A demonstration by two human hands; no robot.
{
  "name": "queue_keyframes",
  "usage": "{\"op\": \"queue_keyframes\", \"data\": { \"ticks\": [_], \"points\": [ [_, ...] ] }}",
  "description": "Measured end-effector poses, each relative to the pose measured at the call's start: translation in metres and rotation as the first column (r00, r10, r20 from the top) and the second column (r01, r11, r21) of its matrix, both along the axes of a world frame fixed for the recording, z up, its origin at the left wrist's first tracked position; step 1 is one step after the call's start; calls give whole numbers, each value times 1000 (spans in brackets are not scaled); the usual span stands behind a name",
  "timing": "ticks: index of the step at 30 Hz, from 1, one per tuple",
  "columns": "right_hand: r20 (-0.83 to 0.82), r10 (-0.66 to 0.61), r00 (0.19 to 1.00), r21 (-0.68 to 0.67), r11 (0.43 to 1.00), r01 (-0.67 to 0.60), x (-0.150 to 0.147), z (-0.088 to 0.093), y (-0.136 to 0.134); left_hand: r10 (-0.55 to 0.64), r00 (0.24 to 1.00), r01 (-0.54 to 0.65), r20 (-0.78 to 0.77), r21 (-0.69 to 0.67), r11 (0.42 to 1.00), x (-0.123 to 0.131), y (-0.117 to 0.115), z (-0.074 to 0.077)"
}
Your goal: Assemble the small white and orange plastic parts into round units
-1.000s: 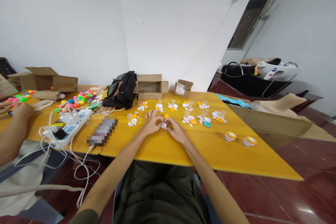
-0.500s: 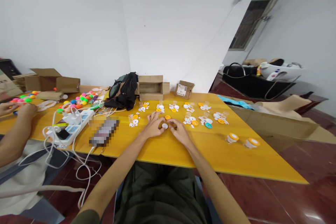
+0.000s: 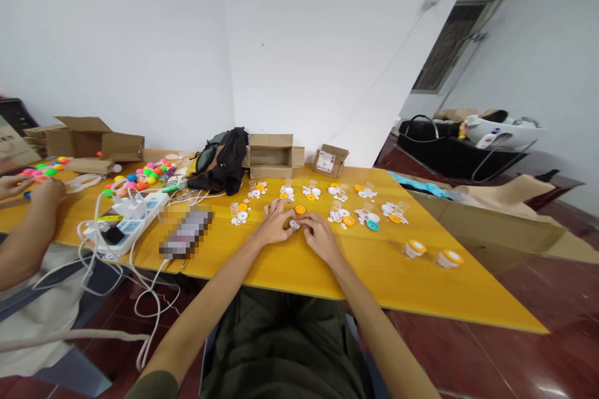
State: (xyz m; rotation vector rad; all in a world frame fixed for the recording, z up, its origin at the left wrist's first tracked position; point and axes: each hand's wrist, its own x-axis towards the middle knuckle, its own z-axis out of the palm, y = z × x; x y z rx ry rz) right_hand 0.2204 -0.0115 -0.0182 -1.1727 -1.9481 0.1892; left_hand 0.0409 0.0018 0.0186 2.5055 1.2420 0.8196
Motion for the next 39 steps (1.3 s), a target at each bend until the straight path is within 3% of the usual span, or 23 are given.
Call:
{"op": "queue_keyframes", "data": {
  "ticks": [15, 22, 26, 31, 39],
  "points": [
    [140, -49, 989, 96, 995, 35, -3, 3, -6, 4, 1000, -4, -5, 3, 1000, 0, 1, -2],
    [43, -188, 981, 124, 976, 181, -1, 4, 1, 20, 1000, -20, 4, -12, 1000, -2, 2, -1],
    [96, -244, 965, 162, 960, 226, 0, -1, 12, 122, 989, -123, 87, -1, 992, -3, 6, -3],
    [203, -226, 953, 147, 969, 199, -1, -8, 27, 269, 942, -275, 201, 2, 962, -7, 15, -8],
    [262, -155, 953, 150, 982, 119, -3, -10, 31, 262, 924, -235, 279, -126, 964, -12, 27, -14]
  ]
}}
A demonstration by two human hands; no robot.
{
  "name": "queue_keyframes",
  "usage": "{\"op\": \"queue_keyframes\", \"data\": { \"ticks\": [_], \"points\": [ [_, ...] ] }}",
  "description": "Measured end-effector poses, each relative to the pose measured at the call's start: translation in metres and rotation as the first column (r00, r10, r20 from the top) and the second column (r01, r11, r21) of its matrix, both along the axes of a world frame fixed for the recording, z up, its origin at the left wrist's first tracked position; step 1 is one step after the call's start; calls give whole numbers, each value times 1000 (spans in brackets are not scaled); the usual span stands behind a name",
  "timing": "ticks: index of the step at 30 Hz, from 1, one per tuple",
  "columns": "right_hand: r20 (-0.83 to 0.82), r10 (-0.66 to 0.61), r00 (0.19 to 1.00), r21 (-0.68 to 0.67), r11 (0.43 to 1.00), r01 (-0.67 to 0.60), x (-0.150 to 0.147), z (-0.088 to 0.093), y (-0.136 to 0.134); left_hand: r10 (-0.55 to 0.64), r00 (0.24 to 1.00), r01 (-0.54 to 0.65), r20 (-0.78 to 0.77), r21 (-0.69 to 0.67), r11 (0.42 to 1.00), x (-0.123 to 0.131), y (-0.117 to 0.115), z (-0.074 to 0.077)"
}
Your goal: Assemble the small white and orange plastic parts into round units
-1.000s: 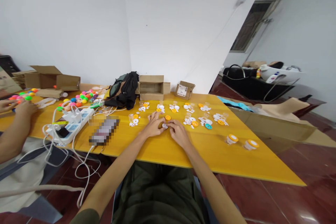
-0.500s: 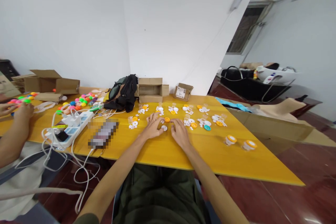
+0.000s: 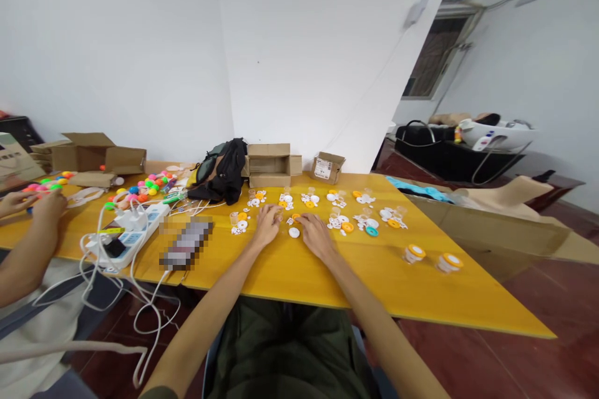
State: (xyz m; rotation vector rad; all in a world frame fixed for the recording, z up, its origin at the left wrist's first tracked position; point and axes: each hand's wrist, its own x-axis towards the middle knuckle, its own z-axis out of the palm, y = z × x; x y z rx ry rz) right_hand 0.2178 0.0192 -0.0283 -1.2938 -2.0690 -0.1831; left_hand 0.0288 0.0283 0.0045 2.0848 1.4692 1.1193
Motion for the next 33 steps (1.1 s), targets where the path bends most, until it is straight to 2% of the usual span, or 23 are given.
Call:
{"op": "queue_keyframes", "data": {
  "ticks": [7, 13, 18, 33],
  "points": [
    [32, 38, 999, -80, 996, -35, -4, 9, -6, -27, 991, 32, 134, -38, 999, -4, 4, -2],
    [-54, 87, 995, 32, 996, -85, -9, 19, -19, -65, 982, 74, 180, -47, 996, -7, 7, -3],
    [-7, 145, 989, 45, 989, -144, -19, 22, -28, -103, 981, 109, 162, -29, 994, -8, 7, -6],
    [111, 146, 983, 23, 989, -149, -27, 27, -35, 24, 962, -24, 271, -5, 1000, -6, 4, 0]
  ]
}}
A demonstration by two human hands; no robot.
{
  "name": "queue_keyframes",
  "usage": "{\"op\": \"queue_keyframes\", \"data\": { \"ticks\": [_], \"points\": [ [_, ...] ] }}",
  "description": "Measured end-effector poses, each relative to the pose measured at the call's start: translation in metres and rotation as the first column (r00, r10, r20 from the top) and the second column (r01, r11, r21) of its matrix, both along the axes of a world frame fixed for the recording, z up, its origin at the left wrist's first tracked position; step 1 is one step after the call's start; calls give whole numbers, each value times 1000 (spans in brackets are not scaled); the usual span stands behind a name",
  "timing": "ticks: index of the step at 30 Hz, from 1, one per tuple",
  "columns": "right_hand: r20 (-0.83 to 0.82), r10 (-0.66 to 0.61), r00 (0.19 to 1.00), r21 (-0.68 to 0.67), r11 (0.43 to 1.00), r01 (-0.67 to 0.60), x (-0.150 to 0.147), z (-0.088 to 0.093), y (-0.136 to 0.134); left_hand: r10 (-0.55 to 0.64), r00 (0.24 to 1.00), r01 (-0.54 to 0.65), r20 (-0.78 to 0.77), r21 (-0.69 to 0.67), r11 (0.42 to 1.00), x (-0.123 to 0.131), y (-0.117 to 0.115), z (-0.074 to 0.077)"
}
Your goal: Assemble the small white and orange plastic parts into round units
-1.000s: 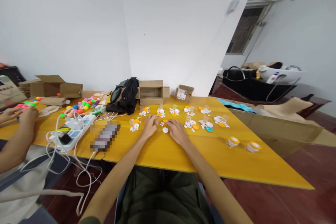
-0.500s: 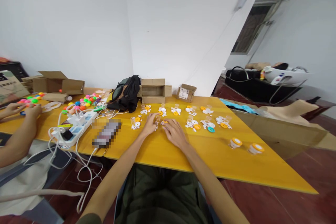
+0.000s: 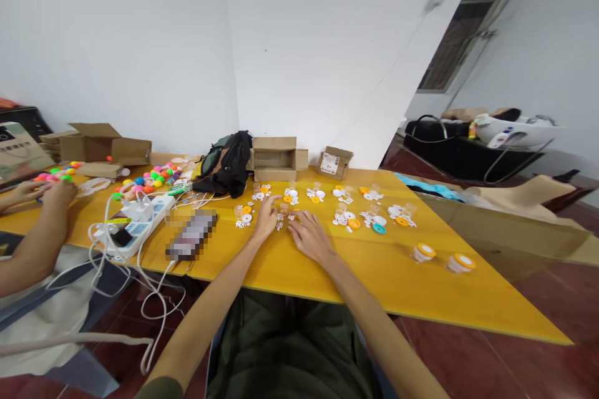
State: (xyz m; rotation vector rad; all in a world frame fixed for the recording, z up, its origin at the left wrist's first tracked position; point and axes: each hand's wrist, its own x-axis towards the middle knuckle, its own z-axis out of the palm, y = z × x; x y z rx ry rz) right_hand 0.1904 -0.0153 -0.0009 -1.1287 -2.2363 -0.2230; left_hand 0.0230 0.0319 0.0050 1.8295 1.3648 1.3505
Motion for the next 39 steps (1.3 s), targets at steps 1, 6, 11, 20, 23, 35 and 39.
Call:
{"op": "queue_keyframes", "data": {
  "ticks": [1, 6, 11, 20, 23, 35, 39],
  "points": [
    [8, 5, 1000, 1, 1000, -5, 0, 1, 0, 7, 1000, -7, 2, 6, 1000, 0, 0, 0],
    [82, 27, 996, 20, 999, -29, -3, 2, 0, 18, 1000, -18, 5, 18, 1000, 1, -1, 1],
    [152, 42, 988, 50, 997, -50, -7, 1, 3, 10, 999, -9, -39, 36, 999, 2, -3, 4],
    [37, 10, 999, 37, 999, -11, -7, -1, 3, 43, 992, -31, -115, 102, 994, 3, -7, 10],
    [-130, -25, 991, 9, 1000, 26, 1, -1, 3, 48, 988, -30, -144, 121, 992, 3, -8, 10],
    [-512, -67, 857, -115, 993, 10, 25, -6, 14, -16, 920, 115, -393, 230, 966, 5, -24, 15],
    [-465, -49, 884, -195, 980, -48, 24, -6, 14, -32, 872, 147, -489, 200, 969, 3, -28, 15]
  ]
}}
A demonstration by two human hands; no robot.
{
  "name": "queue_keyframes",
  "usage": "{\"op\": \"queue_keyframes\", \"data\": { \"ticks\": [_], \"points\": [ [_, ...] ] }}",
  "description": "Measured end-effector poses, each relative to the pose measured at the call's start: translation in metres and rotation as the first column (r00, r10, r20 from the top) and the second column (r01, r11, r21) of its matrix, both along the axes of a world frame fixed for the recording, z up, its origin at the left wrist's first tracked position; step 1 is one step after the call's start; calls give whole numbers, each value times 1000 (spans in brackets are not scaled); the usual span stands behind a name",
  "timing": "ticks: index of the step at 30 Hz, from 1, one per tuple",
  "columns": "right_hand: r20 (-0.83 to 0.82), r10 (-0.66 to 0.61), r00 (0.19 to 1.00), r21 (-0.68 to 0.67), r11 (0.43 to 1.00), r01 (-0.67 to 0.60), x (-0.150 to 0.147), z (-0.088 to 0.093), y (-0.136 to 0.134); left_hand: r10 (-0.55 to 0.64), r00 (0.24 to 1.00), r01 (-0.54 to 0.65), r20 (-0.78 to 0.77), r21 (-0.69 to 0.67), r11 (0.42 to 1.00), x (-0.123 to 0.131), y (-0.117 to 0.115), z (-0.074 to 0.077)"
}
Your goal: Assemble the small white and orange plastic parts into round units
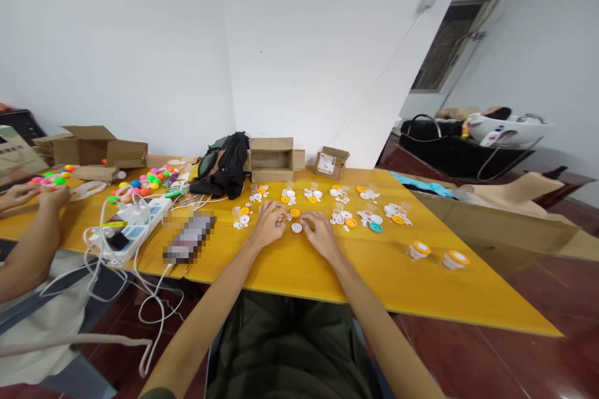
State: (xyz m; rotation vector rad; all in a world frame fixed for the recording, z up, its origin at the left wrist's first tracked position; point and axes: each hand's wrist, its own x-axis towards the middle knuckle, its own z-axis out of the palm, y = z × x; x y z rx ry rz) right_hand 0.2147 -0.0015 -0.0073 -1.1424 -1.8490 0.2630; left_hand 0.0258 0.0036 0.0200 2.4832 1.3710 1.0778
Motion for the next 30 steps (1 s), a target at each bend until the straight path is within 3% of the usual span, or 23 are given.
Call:
{"op": "queue_keyframes", "data": {
  "ticks": [9, 15, 24, 30],
  "points": [
    [26, 74, 997, -146, 987, -69, 3, -1, -1, -28, 983, 29, -180, 4, 1000, -4, -7, -2],
    [-4, 57, 998, -153, 987, -57, 3, -2, 0, -46, 972, 55, -230, 33, 998, -8, -8, 2],
    [35, 77, 996, -171, 983, -70, 4, 1, -1, -94, 965, 112, -246, 63, 992, -8, -3, -2],
    [75, 128, 989, -155, 981, -115, 4, 1, -3, -96, 983, 109, -157, 73, 991, -3, -3, -3]
  ]
}}
